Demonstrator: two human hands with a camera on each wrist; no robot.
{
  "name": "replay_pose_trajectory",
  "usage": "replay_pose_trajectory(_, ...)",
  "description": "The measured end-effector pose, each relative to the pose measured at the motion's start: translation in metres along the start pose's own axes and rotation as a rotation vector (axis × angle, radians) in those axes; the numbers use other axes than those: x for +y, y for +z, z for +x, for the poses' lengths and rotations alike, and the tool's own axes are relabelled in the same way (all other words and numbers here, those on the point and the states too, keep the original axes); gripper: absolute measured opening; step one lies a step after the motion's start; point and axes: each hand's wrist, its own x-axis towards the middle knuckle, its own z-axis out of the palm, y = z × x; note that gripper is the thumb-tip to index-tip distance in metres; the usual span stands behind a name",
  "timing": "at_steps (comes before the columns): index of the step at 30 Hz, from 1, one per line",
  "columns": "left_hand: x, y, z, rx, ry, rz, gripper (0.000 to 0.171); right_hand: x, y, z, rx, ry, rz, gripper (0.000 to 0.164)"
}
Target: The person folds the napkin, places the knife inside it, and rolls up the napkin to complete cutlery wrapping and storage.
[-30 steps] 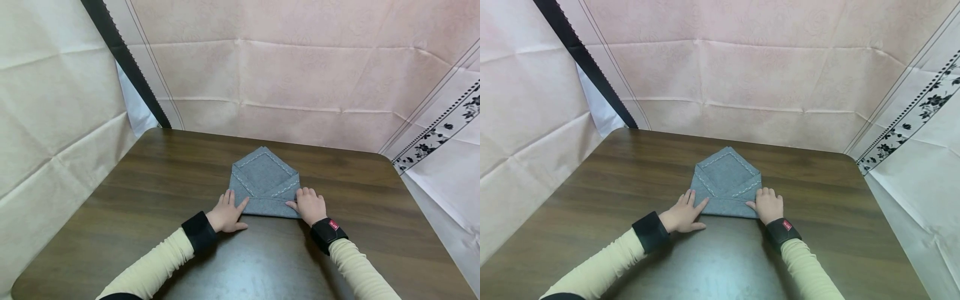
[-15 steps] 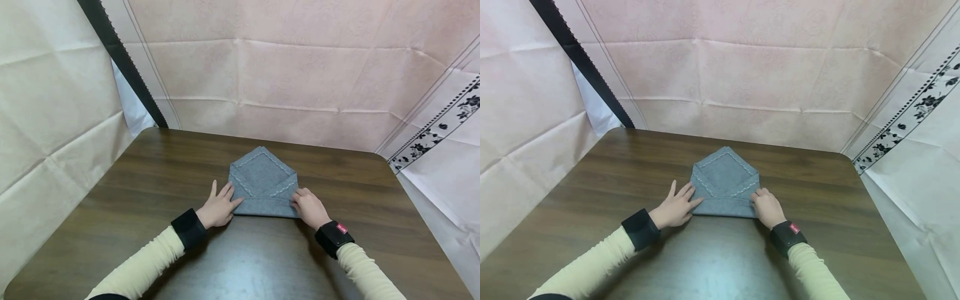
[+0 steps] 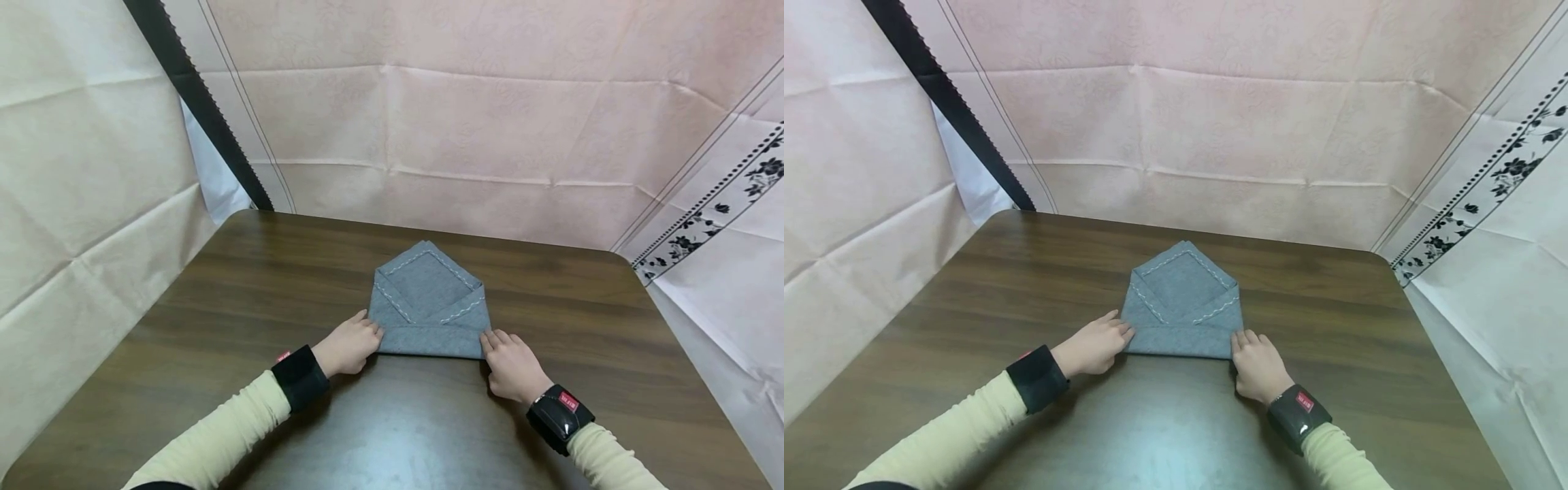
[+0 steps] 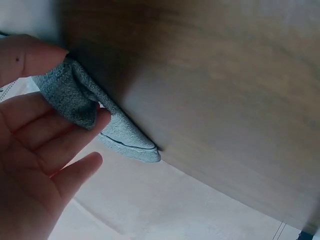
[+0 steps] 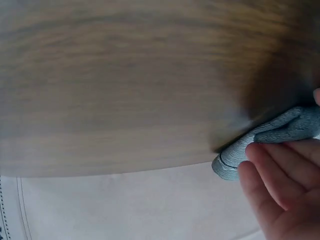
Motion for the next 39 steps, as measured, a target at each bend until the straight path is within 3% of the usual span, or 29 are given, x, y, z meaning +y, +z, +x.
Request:
replay_pose_trajectory(3,-0.001,-0.001,0.003,0.054,0.003,-0.016,0.008,-0.004,0.000,0.004,0.025,0.019,-0.033,0.038)
replay_pose_trajectory(7,-0.002,0.000,0.008,0.098,0.008,-0.064,0.023,-0.007,0.001,0.010,0.063,0.033,-0.065,0.021)
replay_pose_trajectory(10,-0.002,0.002,0.010,0.100,0.016,-0.068,0.030,-0.008,0.003,0.013,0.075,0.051,-0.065,0.017)
replay_pose_trajectory(14,-0.001,0.002,0.009,0.102,0.008,-0.074,0.027,-0.010,0.003,0.009,0.099,0.060,-0.036,0.017)
replay_pose_trajectory(19,-0.001,0.003,0.004,0.107,-0.029,-0.171,0.019,-0.015,-0.002,0.000,0.124,0.062,-0.002,0.012)
replay_pose_trajectory(27,-0.002,0.004,-0.004,0.096,-0.068,-0.389,0.007,-0.015,-0.015,-0.009,0.067,0.170,0.184,0.016)
replay_pose_trajectory(33,-0.004,0.001,-0.009,0.058,-0.098,-0.530,0.027,-0.013,-0.021,-0.012,0.023,0.263,0.336,0.014)
replay_pose_trajectory(36,-0.005,0.000,-0.012,0.047,-0.103,-0.561,0.027,-0.013,-0.023,-0.013,0.010,0.287,0.377,0.008)
replay_pose_trajectory(39,-0.007,-0.001,-0.015,0.036,-0.091,-0.640,0.025,-0.012,-0.024,-0.015,-0.008,0.306,0.413,0.014)
